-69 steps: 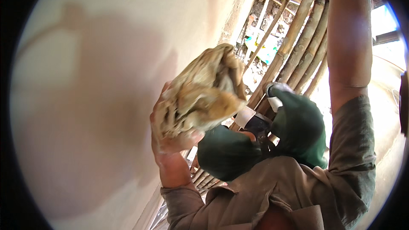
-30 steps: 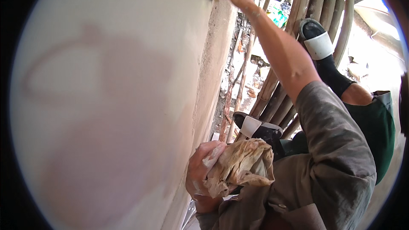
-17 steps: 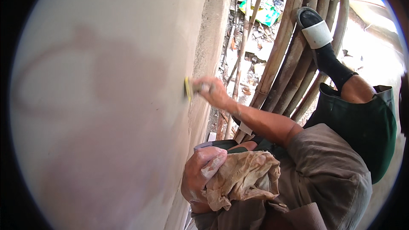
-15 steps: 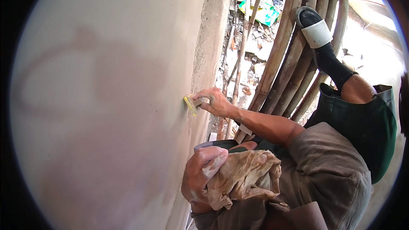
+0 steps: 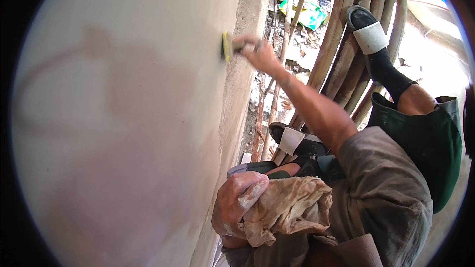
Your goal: The person smooths a freshly plastered wall using a yellow sponge and a cloth, repeatedly wiping and rubbing the surface to even out the finish. The person occasionally dips the sponge into a bucket of water and continues smoothing different sections of the wall.
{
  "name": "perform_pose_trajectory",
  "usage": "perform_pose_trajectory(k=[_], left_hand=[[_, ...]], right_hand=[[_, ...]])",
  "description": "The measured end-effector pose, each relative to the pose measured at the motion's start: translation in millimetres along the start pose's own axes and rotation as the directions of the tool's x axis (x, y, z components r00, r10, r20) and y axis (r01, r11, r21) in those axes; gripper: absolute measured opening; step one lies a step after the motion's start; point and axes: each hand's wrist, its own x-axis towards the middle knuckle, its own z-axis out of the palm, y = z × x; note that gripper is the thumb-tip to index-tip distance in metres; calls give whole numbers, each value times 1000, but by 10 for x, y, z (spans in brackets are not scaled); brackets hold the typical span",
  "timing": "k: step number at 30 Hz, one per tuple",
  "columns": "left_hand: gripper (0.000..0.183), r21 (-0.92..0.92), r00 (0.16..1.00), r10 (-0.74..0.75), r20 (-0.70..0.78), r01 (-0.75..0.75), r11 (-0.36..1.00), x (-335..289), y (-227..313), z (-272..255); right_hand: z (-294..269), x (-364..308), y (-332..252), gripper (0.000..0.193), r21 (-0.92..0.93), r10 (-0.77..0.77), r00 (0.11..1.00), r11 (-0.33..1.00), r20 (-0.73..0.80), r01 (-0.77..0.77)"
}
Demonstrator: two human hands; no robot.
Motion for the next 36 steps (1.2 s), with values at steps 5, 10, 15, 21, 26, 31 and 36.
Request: perform_pose_trajectory(k=[5, 10, 15, 21, 26, 31, 36], left_hand=[[38, 57, 1000, 6, 19, -7, 998, 165, 143, 53], [32, 89, 995, -51, 81, 43, 995, 257, 44, 60], [31, 121, 996, -4, 89, -7, 993, 244, 13, 44], [34, 17, 980, -38, 194, 35, 999, 530, 167, -77], [40, 87, 973, -30, 230, 11, 996, 450, -34, -100], [44, 88, 979, -95, 180, 81, 993, 530, 134, 4], [36, 76, 977, -14, 214, -2, 997, 475, 174, -82]], right_hand=[[537, -1028, -53, 26, 66, -137, 982, 989, 127, 129], [282, -1085, 14, 26, 79, 27, 935, 995, 353, -59], [-341, 6, -513, 28, -140, -391, 918, 915, -74, 378], [-424, 617, -909, 31, -403, -609, 733, 779, -302, 481], [-157, 21, -674, 25, -213, -459, 886, 873, -58, 439], [-767, 1013, -755, 32, 427, 74, 975, 904, -210, 23], [-865, 1217, -1179, 26, 408, 27, 997, 913, -74, 5]])
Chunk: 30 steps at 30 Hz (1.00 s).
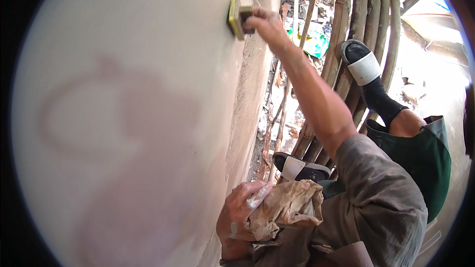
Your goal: The person smooths a freshly plastered wall using a yellow sponge and a cloth, repeatedly wiping and rubbing the surface to even out the finish. The person occasionally dips the sponge into a bucket of water and continues smoothing different sections of the wall.
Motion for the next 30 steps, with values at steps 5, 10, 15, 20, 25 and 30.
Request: perform_pose_trajectory(k=[5, 10, 15, 20, 25, 30], left_hand=[[34, 13, 997, -24, -77, 25, 1000, -179, -139, 144], [33, 13, 983, -82, -167, 85, 996, -282, 39, 146], [34, 13, 982, -56, -181, 60, 998, -350, 92, 189], [32, -7, 974, -107, -198, 108, 994, -434, 102, 151], [35, 38, 989, 47, -142, -42, 998, -414, -71, 147], [38, 21, 984, -57, -171, 62, 998, -355, 37, 155]], right_hand=[[756, -1615, 88, 20, -364, -484, 867, 792, 117, 491], [574, -1550, 292, 23, -213, -489, 840, 818, 234, 535], [-42, -84, 238, 32, -438, -163, 974, 896, -159, 79], [219, -607, 535, 24, -394, -94, 993, 912, 72, 115], [839, -2318, 1171, 24, -140, -191, 972, 968, 135, 210], [364, -1739, 1321, 25, -306, 175, 983, 940, 63, -148]])
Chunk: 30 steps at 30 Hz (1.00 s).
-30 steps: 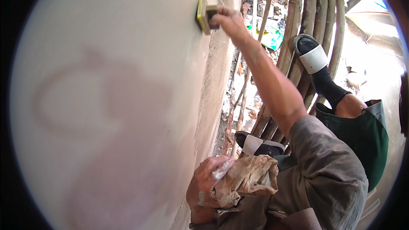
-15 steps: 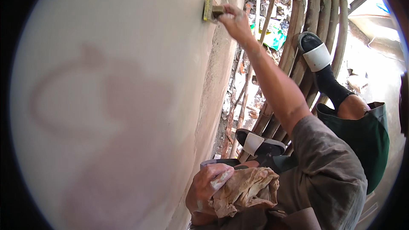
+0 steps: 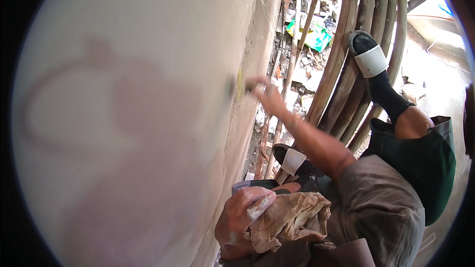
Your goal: The person smooths a freshly plastered wall using a yellow sponge and a cloth, repeatedly wiping and rubbing the surface to even out the finish. The person occasionally dips the sponge into a bucket of water and continues smoothing different sections of the wall.
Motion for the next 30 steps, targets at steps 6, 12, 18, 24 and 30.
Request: perform_pose_trajectory(k=[6, 12, 18, 24, 30], left_hand=[[38, -62, 1000, 5, -3, -6, 998, -58, 4, 2], [40, -33, 993, 110, 41, -109, 994, -77, -115, -46], [38, -65, 996, -49, 74, 54, 996, 115, -82, 31], [35, -6, 995, 30, 93, -30, 1000, 96, -31, -29], [35, 29, 990, 50, 131, -55, 998, 53, -140, -20]], right_hand=[[-606, 1167, -210, 31, 255, 18, 999, 967, -38, -7], [251, -158, -12, 25, 199, -80, 990, 978, 115, 55], [141, -437, 102, 30, 185, 14, 950, 980, 313, -76], [-908, 1327, -1044, 28, 5, -341, 911, 936, -232, 351], [-1218, 1851, -1590, 31, -137, -298, 926, 952, -230, 273]])
